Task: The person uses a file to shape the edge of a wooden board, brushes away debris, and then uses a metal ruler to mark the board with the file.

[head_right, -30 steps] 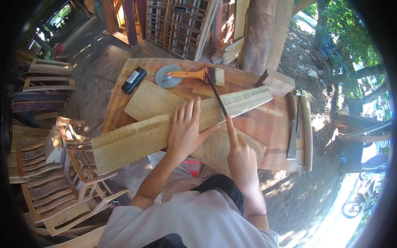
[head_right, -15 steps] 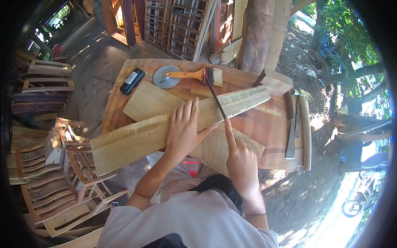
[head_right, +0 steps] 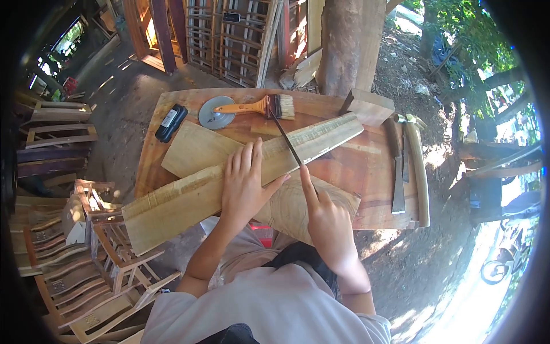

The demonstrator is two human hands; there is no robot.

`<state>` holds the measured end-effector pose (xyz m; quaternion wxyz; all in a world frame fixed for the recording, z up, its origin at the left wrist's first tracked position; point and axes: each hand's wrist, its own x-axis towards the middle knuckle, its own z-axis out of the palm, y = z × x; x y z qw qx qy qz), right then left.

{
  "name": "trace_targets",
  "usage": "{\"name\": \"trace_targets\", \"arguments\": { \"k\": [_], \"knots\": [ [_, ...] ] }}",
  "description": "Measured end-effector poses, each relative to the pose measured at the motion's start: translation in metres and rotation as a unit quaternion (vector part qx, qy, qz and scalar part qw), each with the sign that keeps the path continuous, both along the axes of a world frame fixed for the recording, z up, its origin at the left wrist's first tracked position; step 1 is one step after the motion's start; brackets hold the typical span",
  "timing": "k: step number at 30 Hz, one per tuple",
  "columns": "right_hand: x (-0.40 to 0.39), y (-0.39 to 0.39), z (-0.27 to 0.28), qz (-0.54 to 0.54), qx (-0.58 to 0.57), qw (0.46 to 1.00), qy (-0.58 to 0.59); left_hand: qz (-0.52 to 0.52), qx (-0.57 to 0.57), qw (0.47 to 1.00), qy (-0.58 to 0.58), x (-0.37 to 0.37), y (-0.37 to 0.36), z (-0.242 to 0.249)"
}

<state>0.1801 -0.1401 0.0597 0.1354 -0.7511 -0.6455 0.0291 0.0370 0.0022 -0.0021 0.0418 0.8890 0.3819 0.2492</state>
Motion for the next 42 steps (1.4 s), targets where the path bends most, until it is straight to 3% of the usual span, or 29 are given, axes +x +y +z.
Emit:
{"name": "trace_targets", "arguments": {
  "k": [3,13,15,19,24,35,37,42],
  "knots": [
    [0.005,0.017,-0.012,0.012,0.032,0.999,0.002,0.006,0.006,1.000,-0.007,0.001,-0.001,0.000],
    [-0.006,-0.019,0.015,-0.036,-0.074,0.997,0.012,0.008,0.008,1.000,0.001,0.001,-0.001,0.002],
    [-0.001,0.001,0.000,0.000,-0.008,1.000,0.008,0.002,0.008,1.000,0.002,0.001,-0.001,0.003],
    [0.004,0.016,-0.010,0.017,0.017,1.000,0.005,0.008,0.013,1.000,-0.004,0.001,-0.001,0.002],
    [-0.007,-0.028,0.019,-0.024,-0.067,0.997,0.025,0.005,-0.008,1.000,-0.026,0.000,-0.001,0.002],
    [0.005,0.020,-0.008,0.026,0.045,0.998,0.032,0.008,0.002,1.000,-0.030,0.000,0.000,0.001],
    [-0.003,-0.010,0.014,-0.009,-0.046,0.999,0.021,-0.003,-0.002,0.999,-0.039,0.000,-0.001,0.003],
    [-0.009,-0.027,0.021,-0.039,-0.081,0.996,0.031,0.002,0.003,1.000,-0.020,0.000,-0.001,0.001]
  ]
}}
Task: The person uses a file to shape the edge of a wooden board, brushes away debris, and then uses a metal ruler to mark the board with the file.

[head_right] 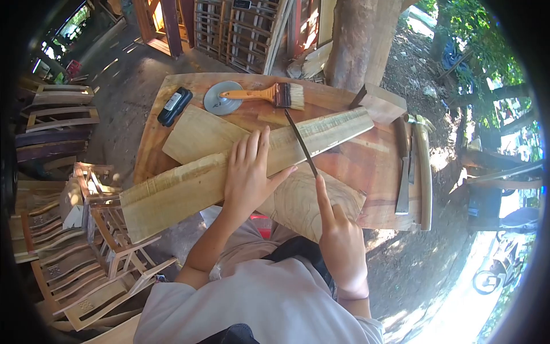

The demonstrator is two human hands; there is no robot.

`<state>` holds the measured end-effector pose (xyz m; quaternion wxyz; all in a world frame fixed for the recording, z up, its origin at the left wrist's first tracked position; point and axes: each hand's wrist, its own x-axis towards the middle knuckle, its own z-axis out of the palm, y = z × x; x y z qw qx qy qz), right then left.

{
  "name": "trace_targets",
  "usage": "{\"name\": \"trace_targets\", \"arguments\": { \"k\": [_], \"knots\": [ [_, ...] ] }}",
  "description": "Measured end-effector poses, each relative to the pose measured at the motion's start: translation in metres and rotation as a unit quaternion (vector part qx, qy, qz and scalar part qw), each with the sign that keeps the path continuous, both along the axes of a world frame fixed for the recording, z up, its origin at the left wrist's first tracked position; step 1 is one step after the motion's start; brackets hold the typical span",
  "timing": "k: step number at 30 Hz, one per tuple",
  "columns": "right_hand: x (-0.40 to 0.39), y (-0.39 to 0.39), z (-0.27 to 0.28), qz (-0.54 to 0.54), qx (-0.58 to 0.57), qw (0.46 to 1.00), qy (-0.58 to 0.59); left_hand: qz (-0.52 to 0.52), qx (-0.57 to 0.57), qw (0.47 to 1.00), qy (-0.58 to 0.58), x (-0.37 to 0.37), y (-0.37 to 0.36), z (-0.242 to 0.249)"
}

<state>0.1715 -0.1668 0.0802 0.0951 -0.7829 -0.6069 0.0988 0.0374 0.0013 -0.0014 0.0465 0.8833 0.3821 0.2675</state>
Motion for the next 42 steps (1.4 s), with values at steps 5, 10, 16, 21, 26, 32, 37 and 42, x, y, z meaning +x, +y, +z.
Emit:
{"name": "trace_targets", "arguments": {
  "k": [5,10,16,21,26,32,37,42],
  "knots": [
    [0.011,0.050,-0.034,0.038,0.105,0.994,-0.018,0.009,0.011,1.000,-0.001,0.000,0.001,-0.001],
    [0.004,0.014,-0.008,0.045,0.083,0.995,-0.018,0.006,-0.017,1.000,-0.020,0.000,0.000,0.001],
    [-0.002,0.008,-0.002,0.004,0.011,1.000,-0.027,0.004,-0.004,1.000,-0.001,0.001,0.000,-0.001],
    [0.010,0.044,-0.031,0.038,0.095,0.994,-0.026,0.010,-0.009,1.000,-0.007,-0.001,-0.001,0.000],
    [0.002,0.010,-0.002,0.016,0.039,0.999,-0.010,0.001,-0.037,0.999,-0.025,-0.001,-0.001,0.003],
    [0.000,0.013,-0.010,0.005,0.038,0.999,-0.025,-0.001,0.000,1.000,-0.002,0.000,0.000,-0.001],
    [0.012,0.058,-0.041,0.044,0.133,0.990,-0.016,0.007,0.002,1.000,-0.001,0.000,-0.001,-0.001],
    [0.004,0.006,-0.009,0.040,0.072,0.997,-0.014,0.000,-0.014,1.000,-0.016,-0.001,0.000,0.004]
  ]
}}
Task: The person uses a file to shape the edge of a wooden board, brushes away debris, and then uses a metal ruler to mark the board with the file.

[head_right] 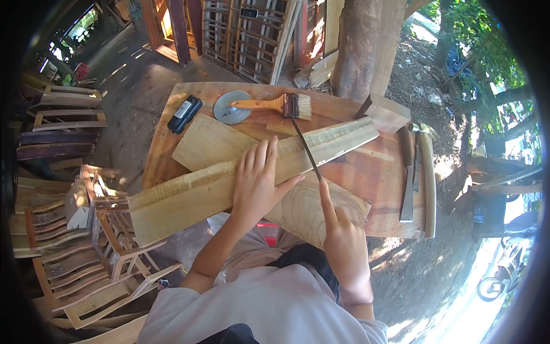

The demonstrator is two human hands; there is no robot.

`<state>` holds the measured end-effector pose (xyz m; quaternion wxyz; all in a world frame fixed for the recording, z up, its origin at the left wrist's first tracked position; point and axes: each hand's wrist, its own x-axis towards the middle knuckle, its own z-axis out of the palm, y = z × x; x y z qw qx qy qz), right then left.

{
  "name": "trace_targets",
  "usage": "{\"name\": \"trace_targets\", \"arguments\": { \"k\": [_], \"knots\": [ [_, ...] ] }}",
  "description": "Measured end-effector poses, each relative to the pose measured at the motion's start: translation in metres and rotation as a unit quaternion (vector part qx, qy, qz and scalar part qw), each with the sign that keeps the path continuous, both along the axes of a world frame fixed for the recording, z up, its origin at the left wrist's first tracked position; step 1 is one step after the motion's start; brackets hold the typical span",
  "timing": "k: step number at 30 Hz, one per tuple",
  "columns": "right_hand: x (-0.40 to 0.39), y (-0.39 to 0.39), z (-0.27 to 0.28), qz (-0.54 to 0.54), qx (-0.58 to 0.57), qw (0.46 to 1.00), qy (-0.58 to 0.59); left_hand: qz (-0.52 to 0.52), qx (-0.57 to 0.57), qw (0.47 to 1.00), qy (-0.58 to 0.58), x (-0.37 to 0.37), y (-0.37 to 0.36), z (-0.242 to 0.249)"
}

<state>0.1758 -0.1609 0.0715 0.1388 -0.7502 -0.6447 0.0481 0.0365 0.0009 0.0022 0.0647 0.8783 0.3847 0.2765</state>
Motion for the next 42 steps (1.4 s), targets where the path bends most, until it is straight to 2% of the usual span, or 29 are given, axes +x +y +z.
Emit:
{"name": "trace_targets", "arguments": {
  "k": [1,5,7,10,13,14,16,19,23,25,29,31,35,42],
  "knots": [
    [-0.002,-0.008,0.004,-0.033,-0.062,0.998,0.004,0.002,0.005,1.000,0.002,0.001,-0.001,0.000],
    [-0.005,0.002,-0.003,-0.043,-0.060,0.997,0.008,-0.006,0.019,1.000,0.014,0.001,0.001,-0.003],
    [0.003,0.025,-0.020,-0.002,0.020,0.999,-0.027,0.005,0.027,0.999,0.024,0.001,0.001,-0.003],
    [0.012,0.053,-0.034,0.016,0.062,0.998,0.001,0.004,0.011,1.000,0.017,0.001,0.001,-0.002],
    [0.011,0.036,-0.030,0.038,0.102,0.994,-0.009,0.003,0.018,1.000,0.004,0.001,0.001,-0.003],
    [0.006,0.025,-0.025,0.043,0.100,0.994,-0.009,0.008,0.016,1.000,0.003,0.001,0.001,-0.003],
    [-0.003,0.001,-0.011,-0.015,-0.017,1.000,0.001,0.000,0.005,1.000,0.005,0.001,0.001,-0.002],
    [-0.012,-0.004,-0.012,-0.038,-0.028,0.999,-0.017,-0.001,0.009,1.000,0.010,0.002,0.001,-0.002],
    [-0.002,0.018,-0.022,-0.023,0.000,0.999,-0.033,-0.002,0.013,1.000,0.020,0.001,0.002,-0.002],
    [0.008,0.037,-0.037,0.013,0.088,0.996,-0.019,0.000,0.017,1.000,0.017,0.001,0.002,-0.001],
    [0.005,0.030,-0.031,0.017,0.091,0.996,-0.018,-0.002,0.015,1.000,0.009,0.001,0.001,-0.001],
    [-0.003,0.007,-0.019,-0.020,0.004,1.000,-0.002,-0.001,0.018,1.000,0.007,0.001,0.001,-0.002],
    [-0.006,-0.005,-0.020,-0.033,-0.005,0.999,-0.003,-0.005,0.027,0.999,0.020,0.002,0.001,-0.002],
    [0.008,0.048,-0.039,0.011,0.078,0.996,-0.040,0.009,0.027,0.999,0.036,0.002,0.001,-0.003]
  ]
}}
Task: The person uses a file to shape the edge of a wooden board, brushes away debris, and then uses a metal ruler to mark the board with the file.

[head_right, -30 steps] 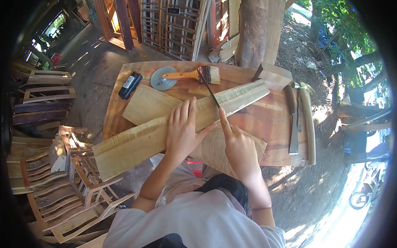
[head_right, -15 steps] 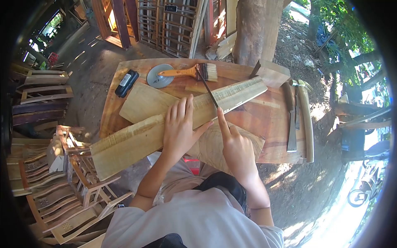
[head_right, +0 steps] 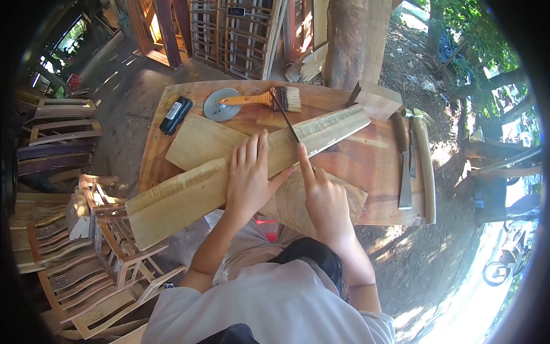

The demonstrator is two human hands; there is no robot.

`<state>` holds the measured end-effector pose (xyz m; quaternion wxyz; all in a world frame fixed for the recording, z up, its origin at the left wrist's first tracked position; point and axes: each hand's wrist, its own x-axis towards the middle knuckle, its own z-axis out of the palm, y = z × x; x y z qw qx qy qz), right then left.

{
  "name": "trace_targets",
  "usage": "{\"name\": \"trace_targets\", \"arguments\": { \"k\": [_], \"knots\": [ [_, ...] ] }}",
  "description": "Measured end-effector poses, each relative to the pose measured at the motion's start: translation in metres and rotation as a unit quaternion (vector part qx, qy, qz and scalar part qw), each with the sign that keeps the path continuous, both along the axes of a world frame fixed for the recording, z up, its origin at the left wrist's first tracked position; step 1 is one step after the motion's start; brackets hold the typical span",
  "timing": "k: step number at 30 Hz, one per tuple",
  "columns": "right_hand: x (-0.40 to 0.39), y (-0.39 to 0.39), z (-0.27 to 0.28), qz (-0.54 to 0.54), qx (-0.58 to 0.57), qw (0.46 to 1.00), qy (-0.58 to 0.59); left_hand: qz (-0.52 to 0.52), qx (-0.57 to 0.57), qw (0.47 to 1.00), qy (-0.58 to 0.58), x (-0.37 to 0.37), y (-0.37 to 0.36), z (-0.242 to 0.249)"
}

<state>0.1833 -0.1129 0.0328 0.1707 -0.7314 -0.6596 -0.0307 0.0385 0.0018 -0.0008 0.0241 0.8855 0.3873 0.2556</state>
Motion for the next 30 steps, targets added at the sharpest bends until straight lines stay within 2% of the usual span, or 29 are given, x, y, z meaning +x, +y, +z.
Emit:
{"name": "trace_targets", "arguments": {
  "k": [2,8,11,13,16,22,26,28,29,30],
  "knots": [
    [-0.001,-0.007,0.003,0.004,0.000,1.000,0.002,0.002,0.001,1.000,-0.002,0.000,0.000,0.000],
    [-0.014,-0.054,0.022,-0.043,-0.091,0.995,0.022,-0.002,0.006,1.000,-0.004,0.000,-0.001,0.000],
    [-0.009,-0.028,0.013,-0.028,-0.055,0.998,0.021,-0.005,0.005,1.000,0.000,0.001,0.000,0.001],
    [-0.002,-0.005,-0.002,-0.006,0.016,1.000,0.019,0.000,0.011,1.000,0.000,0.000,0.000,0.000],
    [0.001,0.003,-0.003,0.007,0.027,0.999,0.023,-0.002,0.000,1.000,-0.007,0.000,0.000,0.000],
    [-0.009,-0.057,0.016,-0.030,-0.062,0.996,0.051,0.003,0.018,1.000,-0.005,0.001,0.000,-0.002],
    [-0.004,-0.044,0.014,-0.036,-0.064,0.996,0.057,0.002,0.010,1.000,0.007,0.001,-0.001,-0.001],
    [-0.001,-0.020,0.004,-0.011,-0.017,0.999,0.044,0.000,0.006,1.000,0.006,0.001,0.000,0.000],
    [-0.003,-0.011,0.005,-0.028,-0.034,0.994,0.096,0.001,0.006,1.000,0.006,0.001,0.000,0.000],
    [0.001,-0.007,0.004,-0.029,-0.032,0.995,0.095,0.004,0.006,1.000,0.006,0.001,0.000,0.001]
  ]
}}
